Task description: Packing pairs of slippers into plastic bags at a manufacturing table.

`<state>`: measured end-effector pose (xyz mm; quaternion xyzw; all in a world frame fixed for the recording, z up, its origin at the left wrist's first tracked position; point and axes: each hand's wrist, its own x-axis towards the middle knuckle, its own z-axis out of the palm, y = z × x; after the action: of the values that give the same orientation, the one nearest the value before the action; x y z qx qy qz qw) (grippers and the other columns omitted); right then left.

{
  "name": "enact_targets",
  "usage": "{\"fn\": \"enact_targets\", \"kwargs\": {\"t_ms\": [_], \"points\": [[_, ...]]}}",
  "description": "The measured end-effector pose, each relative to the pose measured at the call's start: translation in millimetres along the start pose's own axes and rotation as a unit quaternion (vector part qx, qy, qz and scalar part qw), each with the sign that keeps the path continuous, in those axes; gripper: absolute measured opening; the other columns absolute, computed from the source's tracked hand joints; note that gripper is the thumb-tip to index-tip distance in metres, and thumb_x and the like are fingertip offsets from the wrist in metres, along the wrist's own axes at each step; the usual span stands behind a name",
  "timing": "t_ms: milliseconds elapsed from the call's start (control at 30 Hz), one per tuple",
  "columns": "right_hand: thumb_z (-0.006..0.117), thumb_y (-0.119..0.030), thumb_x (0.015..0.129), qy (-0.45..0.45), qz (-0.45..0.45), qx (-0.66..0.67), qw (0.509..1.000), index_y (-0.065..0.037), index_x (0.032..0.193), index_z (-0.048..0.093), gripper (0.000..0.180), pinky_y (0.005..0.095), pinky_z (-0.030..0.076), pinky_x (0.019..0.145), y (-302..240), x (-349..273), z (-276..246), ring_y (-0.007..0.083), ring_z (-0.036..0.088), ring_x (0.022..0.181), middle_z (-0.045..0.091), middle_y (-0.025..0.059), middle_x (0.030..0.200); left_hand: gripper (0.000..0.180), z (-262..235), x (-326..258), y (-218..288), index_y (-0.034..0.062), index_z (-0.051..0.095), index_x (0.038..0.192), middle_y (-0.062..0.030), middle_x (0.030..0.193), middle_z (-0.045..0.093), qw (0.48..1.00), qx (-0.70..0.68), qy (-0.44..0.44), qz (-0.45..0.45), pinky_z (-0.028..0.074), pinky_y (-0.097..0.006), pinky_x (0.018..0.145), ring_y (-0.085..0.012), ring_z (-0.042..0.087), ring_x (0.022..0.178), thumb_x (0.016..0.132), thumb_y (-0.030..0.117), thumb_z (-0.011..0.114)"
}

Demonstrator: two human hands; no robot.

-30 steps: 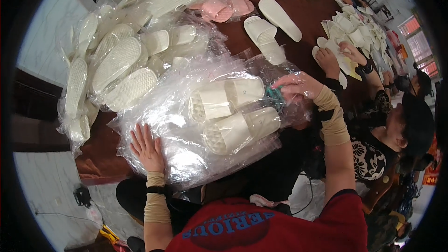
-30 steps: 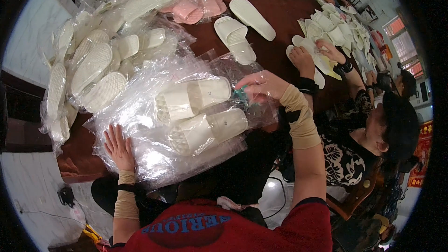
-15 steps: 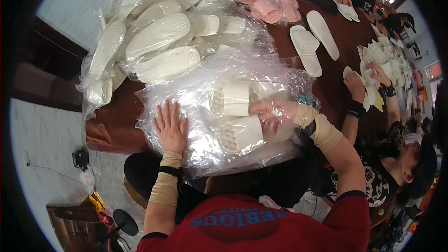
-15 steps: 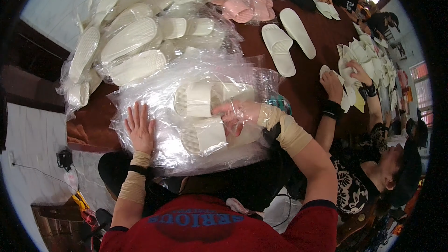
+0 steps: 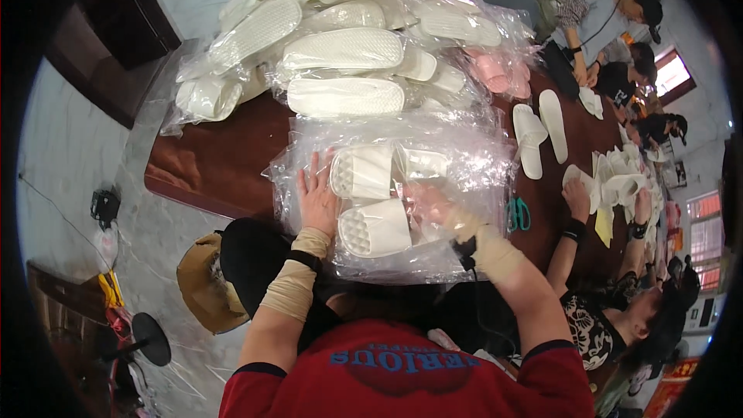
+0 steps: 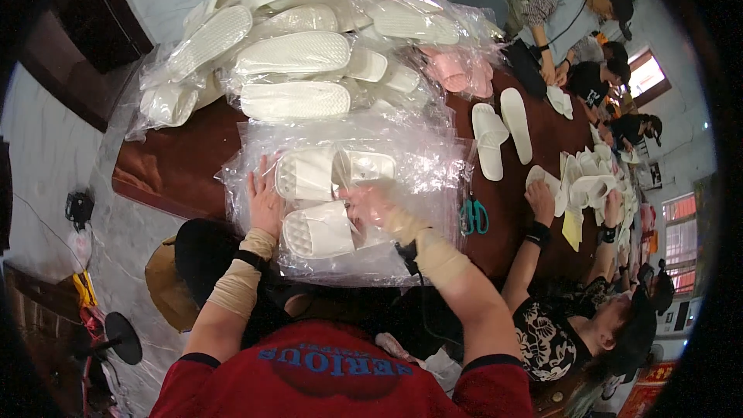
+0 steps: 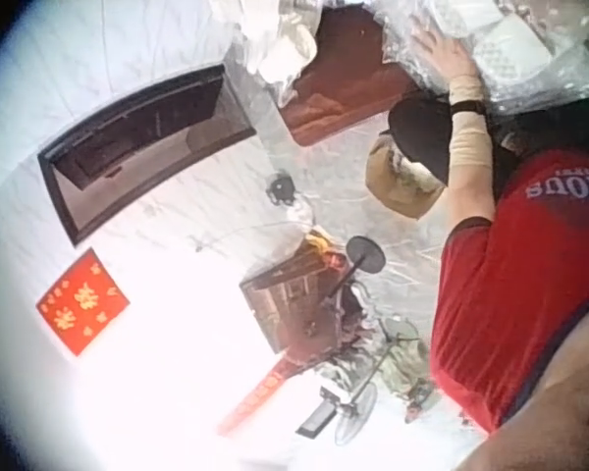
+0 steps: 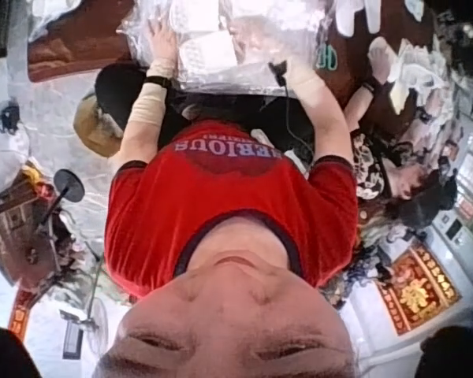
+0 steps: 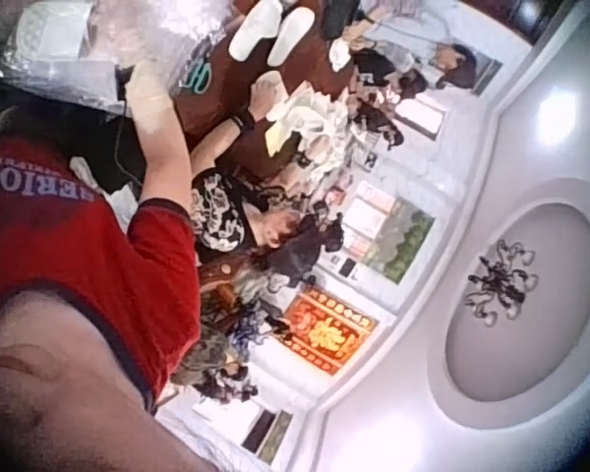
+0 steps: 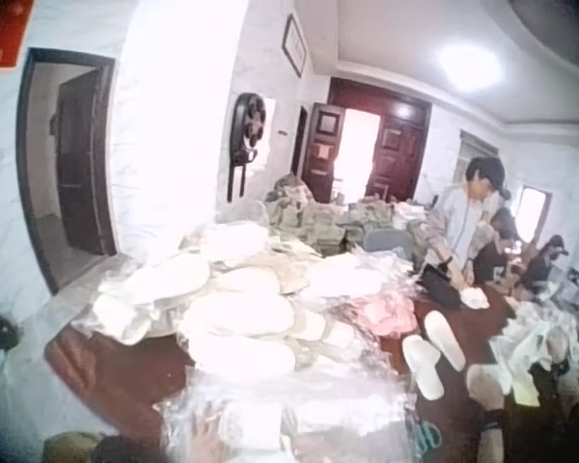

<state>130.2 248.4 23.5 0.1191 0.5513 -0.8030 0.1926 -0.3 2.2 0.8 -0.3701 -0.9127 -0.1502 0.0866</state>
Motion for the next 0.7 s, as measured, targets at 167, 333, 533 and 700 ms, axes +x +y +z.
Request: {"fn": "enact_targets", "kwargs": {"t_ms": [167, 333, 533, 700], "points": [[0.063, -0.005, 0.085, 0.146, -0.155, -0.082, 0.974, 0.000, 0.113, 0.063, 0.028, 0.0294, 0.050, 0.080, 40.2, 35.8, -15.9, 0.0172, 0.061, 0.093, 0.064, 0.0072, 0.103, 0.067, -3.5, 12.0, -26.3, 0.0101, 0.038, 0.144, -0.0078, 0.156, 0.026, 0.935, -0.353, -0.029, 0.002, 0.012, -0.053, 0.115, -0.0275, 0.017, 0.146, 0.082, 0.012, 0.062], [0.061, -0.003, 0.083, 0.207, -0.196, -0.218, 0.934, -0.007, 0.105, 0.067, 0.024, 0.0351, 0.051, 0.079, 17.7, 26.3, 24.0, 0.0263, 0.065, 0.091, 0.067, 0.0142, 0.100, 0.058, -37.1, -2.6, -43.3, 0.0084, 0.037, 0.145, -0.0145, 0.152, 0.033, 0.851, -0.501, 0.077, -0.139, 0.024, -0.047, 0.113, -0.0272, 0.029, 0.142, 0.089, 0.002, 0.053], [0.060, -0.011, 0.084, 0.248, -0.194, -0.592, 0.742, -0.013, 0.105, 0.069, 0.023, 0.0379, 0.052, 0.080, -12.4, 5.2, 43.8, 0.0313, 0.066, 0.090, 0.068, 0.0147, 0.101, 0.058, -14.4, -8.1, 16.7, 0.0191, 0.028, 0.150, -0.0047, 0.157, 0.024, 0.994, -0.090, 0.029, -0.057, 0.009, -0.054, 0.116, -0.0321, 0.017, 0.145, 0.097, 0.035, 0.045], [0.057, -0.012, 0.087, 0.258, -0.209, -0.608, 0.721, -0.013, 0.111, 0.068, 0.026, 0.0368, 0.053, 0.082, -17.8, -42.9, 10.4, 0.0308, 0.066, 0.092, 0.069, 0.0120, 0.105, 0.057, -10.0, -6.1, 18.9, 0.0225, 0.028, 0.150, 0.0044, 0.157, 0.024, 0.997, -0.025, 0.014, -0.069, 0.006, -0.051, 0.117, -0.0293, 0.013, 0.146, 0.097, 0.037, 0.044]]}}
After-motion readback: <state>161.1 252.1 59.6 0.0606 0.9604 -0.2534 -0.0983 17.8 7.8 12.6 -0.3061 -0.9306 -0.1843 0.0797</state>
